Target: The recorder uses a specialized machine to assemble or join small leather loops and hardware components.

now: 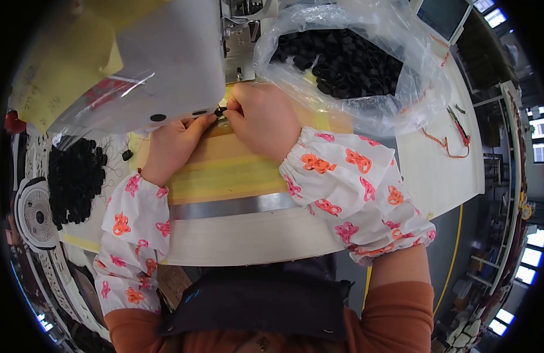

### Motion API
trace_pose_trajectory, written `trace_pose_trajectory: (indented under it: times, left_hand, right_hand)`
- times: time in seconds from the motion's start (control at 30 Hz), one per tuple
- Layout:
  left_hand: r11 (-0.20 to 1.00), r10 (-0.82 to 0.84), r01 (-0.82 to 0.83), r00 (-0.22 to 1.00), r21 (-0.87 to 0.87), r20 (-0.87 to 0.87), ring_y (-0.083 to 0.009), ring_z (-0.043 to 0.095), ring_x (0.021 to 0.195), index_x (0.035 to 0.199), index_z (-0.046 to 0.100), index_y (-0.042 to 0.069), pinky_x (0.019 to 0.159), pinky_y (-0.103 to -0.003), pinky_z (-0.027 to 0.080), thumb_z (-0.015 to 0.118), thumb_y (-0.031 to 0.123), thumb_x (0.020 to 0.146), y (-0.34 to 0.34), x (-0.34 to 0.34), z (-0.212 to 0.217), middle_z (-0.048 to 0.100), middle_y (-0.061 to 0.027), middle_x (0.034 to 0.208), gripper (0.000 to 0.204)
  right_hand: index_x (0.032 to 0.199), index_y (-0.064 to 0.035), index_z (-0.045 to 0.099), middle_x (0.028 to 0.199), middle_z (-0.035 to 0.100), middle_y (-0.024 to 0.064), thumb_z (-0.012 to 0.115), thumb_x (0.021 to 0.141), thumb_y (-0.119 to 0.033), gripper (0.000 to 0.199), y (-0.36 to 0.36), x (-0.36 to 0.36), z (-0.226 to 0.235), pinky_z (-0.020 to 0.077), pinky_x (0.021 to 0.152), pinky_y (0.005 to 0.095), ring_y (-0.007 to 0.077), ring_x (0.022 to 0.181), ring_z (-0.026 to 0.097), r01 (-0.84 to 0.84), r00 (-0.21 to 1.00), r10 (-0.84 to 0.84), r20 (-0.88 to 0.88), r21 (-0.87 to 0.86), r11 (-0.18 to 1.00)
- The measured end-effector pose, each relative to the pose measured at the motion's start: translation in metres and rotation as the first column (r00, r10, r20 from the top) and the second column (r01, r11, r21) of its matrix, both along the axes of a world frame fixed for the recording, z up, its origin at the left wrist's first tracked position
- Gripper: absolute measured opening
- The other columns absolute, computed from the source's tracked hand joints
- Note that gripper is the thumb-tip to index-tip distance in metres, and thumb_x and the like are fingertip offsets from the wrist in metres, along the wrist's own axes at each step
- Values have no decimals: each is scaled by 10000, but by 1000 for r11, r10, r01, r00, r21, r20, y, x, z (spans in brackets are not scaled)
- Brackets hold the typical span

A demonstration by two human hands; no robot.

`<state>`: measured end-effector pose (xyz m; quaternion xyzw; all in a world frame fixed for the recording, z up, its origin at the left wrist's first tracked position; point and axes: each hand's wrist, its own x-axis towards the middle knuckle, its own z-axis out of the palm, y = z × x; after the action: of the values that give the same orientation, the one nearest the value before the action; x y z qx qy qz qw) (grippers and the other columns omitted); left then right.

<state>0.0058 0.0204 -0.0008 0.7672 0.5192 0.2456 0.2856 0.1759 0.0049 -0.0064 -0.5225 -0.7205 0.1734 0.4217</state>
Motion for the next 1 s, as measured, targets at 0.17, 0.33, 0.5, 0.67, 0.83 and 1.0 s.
trace_pose_trajectory:
  times: [0.17,0.33,0.5,0.67,0.83,1.0]
  left_hand:
    - [995,3,-11,997,100,78,-80,362,406,557,517,8,415,-271,309,615,373,769,-1,2,-7,406,-12,423,433]
    - [999,49,-51,996,19,69,-76,376,412,567,539,12,419,-264,315,621,408,756,-3,1,-1,424,-11,431,447]
    - [997,44,-47,998,-69,-52,-149,548,536,851,647,92,508,-262,403,568,276,786,-4,12,11,609,-40,634,210]
    - [998,34,-37,998,-60,-55,-156,571,552,840,643,74,518,-250,413,559,301,788,-1,10,6,616,-52,644,247]
    - [985,-1,-5,999,170,37,-212,574,525,744,614,68,490,-298,420,543,320,803,-8,1,-3,599,-84,609,269]
    - [955,26,9,993,297,-114,-297,533,512,673,582,52,458,-356,395,549,311,807,-36,-26,1,547,-145,580,294]
  right_hand:
    - [636,-9,522,597,554,142,595,648,-40,81,-4,2,0,430,518,380,313,574,546,10,1000,-11,-26,-40,999]
    - [637,-18,526,606,564,131,604,653,-65,92,-4,-1,2,431,516,382,310,571,549,49,998,-46,45,-84,995]
    - [650,-25,531,606,565,121,610,663,-97,108,-6,6,2,432,515,379,295,575,556,76,997,-74,21,-91,993]
    - [685,2,584,573,578,110,626,677,-99,110,-1,8,-7,434,473,297,220,498,569,44,999,-43,30,-24,999]
    - [661,-8,556,568,565,91,633,680,-103,124,-2,5,-9,422,456,308,220,477,547,-27,998,21,62,94,995]
    - [641,-20,536,579,538,85,643,687,-89,136,-5,17,1,409,439,336,242,471,528,103,994,-106,-8,338,935]
